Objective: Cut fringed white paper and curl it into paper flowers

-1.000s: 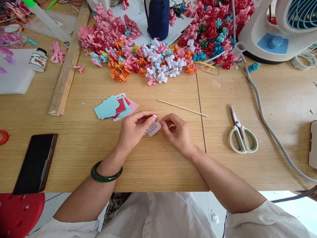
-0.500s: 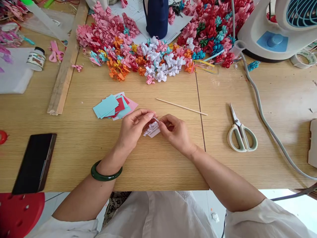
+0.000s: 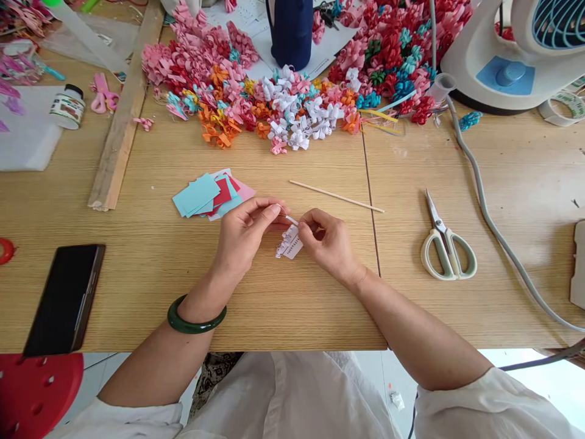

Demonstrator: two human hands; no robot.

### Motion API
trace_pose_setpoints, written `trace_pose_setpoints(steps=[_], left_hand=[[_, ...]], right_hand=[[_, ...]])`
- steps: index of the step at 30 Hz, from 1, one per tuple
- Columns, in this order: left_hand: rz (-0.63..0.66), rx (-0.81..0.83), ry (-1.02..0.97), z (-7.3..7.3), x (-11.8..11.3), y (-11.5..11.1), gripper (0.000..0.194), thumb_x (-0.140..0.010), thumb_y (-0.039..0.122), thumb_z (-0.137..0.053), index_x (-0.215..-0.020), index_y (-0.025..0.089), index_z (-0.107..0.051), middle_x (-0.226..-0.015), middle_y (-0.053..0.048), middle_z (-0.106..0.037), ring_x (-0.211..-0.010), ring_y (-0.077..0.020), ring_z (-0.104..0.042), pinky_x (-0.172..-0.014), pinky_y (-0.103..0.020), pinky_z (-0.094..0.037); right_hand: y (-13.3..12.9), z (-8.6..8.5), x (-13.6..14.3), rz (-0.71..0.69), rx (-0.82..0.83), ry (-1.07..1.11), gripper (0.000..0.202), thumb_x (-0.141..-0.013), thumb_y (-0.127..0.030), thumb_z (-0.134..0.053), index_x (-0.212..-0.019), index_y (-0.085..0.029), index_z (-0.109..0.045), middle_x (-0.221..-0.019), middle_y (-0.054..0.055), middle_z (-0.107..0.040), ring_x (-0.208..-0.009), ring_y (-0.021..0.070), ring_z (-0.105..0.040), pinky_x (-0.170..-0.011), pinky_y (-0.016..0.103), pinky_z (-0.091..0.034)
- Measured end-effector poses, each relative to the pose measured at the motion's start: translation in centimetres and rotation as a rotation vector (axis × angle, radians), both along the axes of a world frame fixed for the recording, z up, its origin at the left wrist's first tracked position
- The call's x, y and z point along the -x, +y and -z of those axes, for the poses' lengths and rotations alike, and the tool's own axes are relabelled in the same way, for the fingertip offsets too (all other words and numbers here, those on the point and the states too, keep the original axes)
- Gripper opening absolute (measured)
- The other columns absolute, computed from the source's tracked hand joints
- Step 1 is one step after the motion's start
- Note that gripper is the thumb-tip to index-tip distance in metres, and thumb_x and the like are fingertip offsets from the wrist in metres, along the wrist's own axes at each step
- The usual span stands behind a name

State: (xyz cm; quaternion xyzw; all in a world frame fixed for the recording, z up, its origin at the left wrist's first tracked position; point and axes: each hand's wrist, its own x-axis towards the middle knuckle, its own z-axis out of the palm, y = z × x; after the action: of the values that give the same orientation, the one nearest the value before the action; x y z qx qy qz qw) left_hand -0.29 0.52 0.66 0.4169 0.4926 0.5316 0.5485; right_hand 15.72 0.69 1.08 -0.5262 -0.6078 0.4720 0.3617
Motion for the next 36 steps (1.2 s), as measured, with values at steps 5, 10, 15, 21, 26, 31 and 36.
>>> trace_pose_setpoints(steps=[5, 10, 15, 21, 26, 31, 36], left_hand=[[0.025, -0.040, 0.077, 0.11, 0.08, -0.16, 0.019, -0.087, 0.033, -0.069, -0.097, 0.017, -0.072, -0.095, -0.005, -0.077, -0.084, -0.0163, -0.073, -0.080, -0.030, -0.061], [0.053, -0.090, 0.171, 0.17, 0.17, -0.25, 0.019, -0.088, 0.035, -0.068, -0.098, 0.020, -0.076, -0.102, -0.005, -0.077, -0.093, -0.0165, -0.071, -0.082, -0.026, -0.058], [0.084, -0.150, 0.199, 0.25, 0.25, -0.26, 0.019, -0.090, 0.032, -0.066, -0.102, 0.022, -0.077, -0.106, -0.005, -0.075, -0.098, -0.0153, -0.069, -0.084, -0.024, -0.056], [0.058, -0.030, 0.082, 0.10, 0.13, -0.29, 0.024, -0.091, 0.033, -0.064, -0.109, 0.021, -0.074, -0.102, -0.005, -0.075, -0.086, -0.0151, -0.072, -0.079, -0.028, -0.060], [0.064, -0.006, 0.158, -0.45, -0.17, -0.50, 0.032, -0.086, 0.047, -0.069, -0.100, 0.019, -0.075, -0.093, -0.006, -0.074, -0.082, -0.0160, -0.071, -0.073, -0.026, -0.059], [0.106, -0.083, 0.274, -0.26, -0.10, -0.55, 0.027, -0.084, 0.035, -0.073, -0.105, 0.018, -0.074, -0.100, -0.007, -0.074, -0.087, -0.0162, -0.071, -0.077, -0.025, -0.059], [0.071, -0.167, 0.370, -0.09, 0.22, -0.33, 0.020, -0.087, 0.021, -0.066, -0.105, 0.018, -0.074, -0.100, -0.006, -0.073, -0.088, -0.0139, -0.069, -0.079, -0.023, -0.059]], right_hand=[[-0.02, 0.23, 0.03, 0.010, -0.008, 0.003, 0.014, -0.085, -0.026, -0.059, -0.073, -0.019, -0.058, -0.066, -0.002, -0.058, -0.058, 0.0100, -0.050, -0.052, 0.024, -0.041], [-0.12, 0.25, -0.01, -0.048, -0.016, 0.071, 0.016, -0.088, -0.033, -0.063, -0.092, -0.019, -0.069, -0.090, 0.005, -0.068, -0.073, 0.0141, -0.061, -0.058, 0.026, -0.050], [-0.11, 0.28, 0.06, -0.037, 0.006, 0.095, 0.018, -0.086, -0.035, -0.068, -0.093, -0.018, -0.070, -0.088, 0.004, -0.070, -0.072, 0.0140, -0.062, -0.061, 0.027, -0.052], [-0.08, 0.26, 0.01, 0.037, -0.007, 0.061, 0.022, -0.088, -0.039, -0.067, -0.081, -0.018, -0.067, -0.078, 0.003, -0.068, -0.066, 0.0132, -0.060, -0.055, 0.026, -0.050], [-0.32, 0.51, 0.04, 0.070, -0.149, -0.064, 0.017, -0.088, -0.033, -0.066, -0.078, -0.019, -0.066, -0.076, 0.002, -0.066, -0.064, 0.0126, -0.058, -0.054, 0.026, -0.048], [-0.38, 0.57, 0.08, 0.061, -0.178, -0.082, 0.017, -0.089, -0.032, -0.065, -0.079, -0.019, -0.066, -0.076, 0.001, -0.066, -0.065, 0.0124, -0.058, -0.056, 0.026, -0.048], [-0.19, 0.32, 0.03, 0.092, -0.032, 0.007, 0.017, -0.087, -0.034, -0.066, -0.079, -0.019, -0.065, -0.075, 0.002, -0.066, -0.065, 0.0131, -0.060, -0.056, 0.026, -0.050]])
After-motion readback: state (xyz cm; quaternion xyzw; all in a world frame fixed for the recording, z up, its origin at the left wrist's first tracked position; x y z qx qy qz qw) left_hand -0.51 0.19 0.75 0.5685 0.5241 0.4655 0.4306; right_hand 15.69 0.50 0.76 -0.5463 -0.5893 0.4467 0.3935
